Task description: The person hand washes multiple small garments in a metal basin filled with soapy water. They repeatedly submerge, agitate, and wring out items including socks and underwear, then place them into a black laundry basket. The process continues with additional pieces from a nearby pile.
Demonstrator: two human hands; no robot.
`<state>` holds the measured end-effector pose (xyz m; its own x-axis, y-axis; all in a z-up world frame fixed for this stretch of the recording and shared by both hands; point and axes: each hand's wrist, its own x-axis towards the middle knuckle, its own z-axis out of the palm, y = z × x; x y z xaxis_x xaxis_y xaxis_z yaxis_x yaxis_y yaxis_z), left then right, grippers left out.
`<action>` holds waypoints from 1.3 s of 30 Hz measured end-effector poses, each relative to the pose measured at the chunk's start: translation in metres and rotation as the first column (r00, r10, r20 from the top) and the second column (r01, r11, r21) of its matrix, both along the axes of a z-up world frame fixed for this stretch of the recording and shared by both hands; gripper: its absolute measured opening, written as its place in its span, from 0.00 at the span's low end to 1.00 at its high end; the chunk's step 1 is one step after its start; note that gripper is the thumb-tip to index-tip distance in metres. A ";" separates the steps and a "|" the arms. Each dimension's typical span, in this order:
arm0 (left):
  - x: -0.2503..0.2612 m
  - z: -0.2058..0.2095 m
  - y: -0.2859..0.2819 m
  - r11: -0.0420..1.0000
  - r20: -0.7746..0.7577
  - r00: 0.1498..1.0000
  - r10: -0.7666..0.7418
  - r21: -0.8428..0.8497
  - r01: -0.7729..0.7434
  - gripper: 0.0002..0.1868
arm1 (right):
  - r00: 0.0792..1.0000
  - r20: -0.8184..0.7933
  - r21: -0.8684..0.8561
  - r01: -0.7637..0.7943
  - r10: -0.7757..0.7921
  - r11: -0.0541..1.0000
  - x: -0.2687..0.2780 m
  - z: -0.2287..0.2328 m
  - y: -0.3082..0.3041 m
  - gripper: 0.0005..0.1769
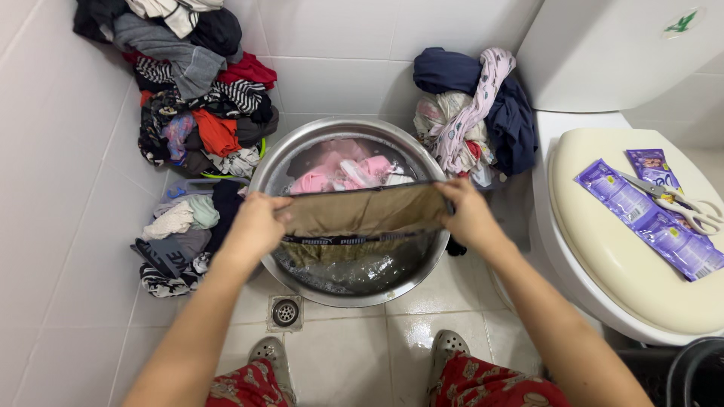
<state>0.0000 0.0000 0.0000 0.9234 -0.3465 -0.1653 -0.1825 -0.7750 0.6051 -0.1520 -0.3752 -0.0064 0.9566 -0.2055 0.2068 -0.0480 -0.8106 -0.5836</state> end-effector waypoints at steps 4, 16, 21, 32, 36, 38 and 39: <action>-0.012 -0.028 -0.021 0.987 0.193 0.979 -0.069 0.154 0.039 0.30 | 0.969 -0.245 -0.109 0.015 -0.041 0.994 0.004 -0.034 0.006 0.47; -0.026 -0.124 -0.101 0.868 -0.247 0.967 -0.056 0.467 0.169 0.57 | 0.819 -0.554 -0.246 0.005 -0.145 0.969 0.055 -0.109 0.093 0.55; -0.027 -0.182 -0.109 0.835 -0.149 0.988 -0.043 0.538 0.117 0.59 | 0.740 -0.640 -0.317 -0.007 -0.208 0.948 0.057 -0.127 0.131 0.55; -0.028 -0.242 -0.096 0.696 -0.094 0.972 -0.214 0.684 0.219 0.45 | 0.681 -0.707 -0.279 -0.021 -0.190 0.960 0.053 -0.182 0.124 0.46; -0.019 -0.231 -0.073 0.794 -0.148 0.965 -0.217 0.548 0.262 0.41 | 0.741 -0.658 -0.230 -0.023 -0.138 0.973 0.052 -0.196 0.101 0.41; -0.015 -0.215 -0.065 0.876 -0.135 0.974 -0.183 0.428 0.224 0.38 | 0.847 -0.527 -0.172 -0.035 -0.062 0.985 0.048 -0.189 0.084 0.44; -0.015 -0.206 -0.063 0.873 -0.198 0.964 -0.177 0.421 0.247 0.41 | 0.881 -0.473 -0.139 -0.061 -0.012 0.988 0.047 -0.183 0.078 0.45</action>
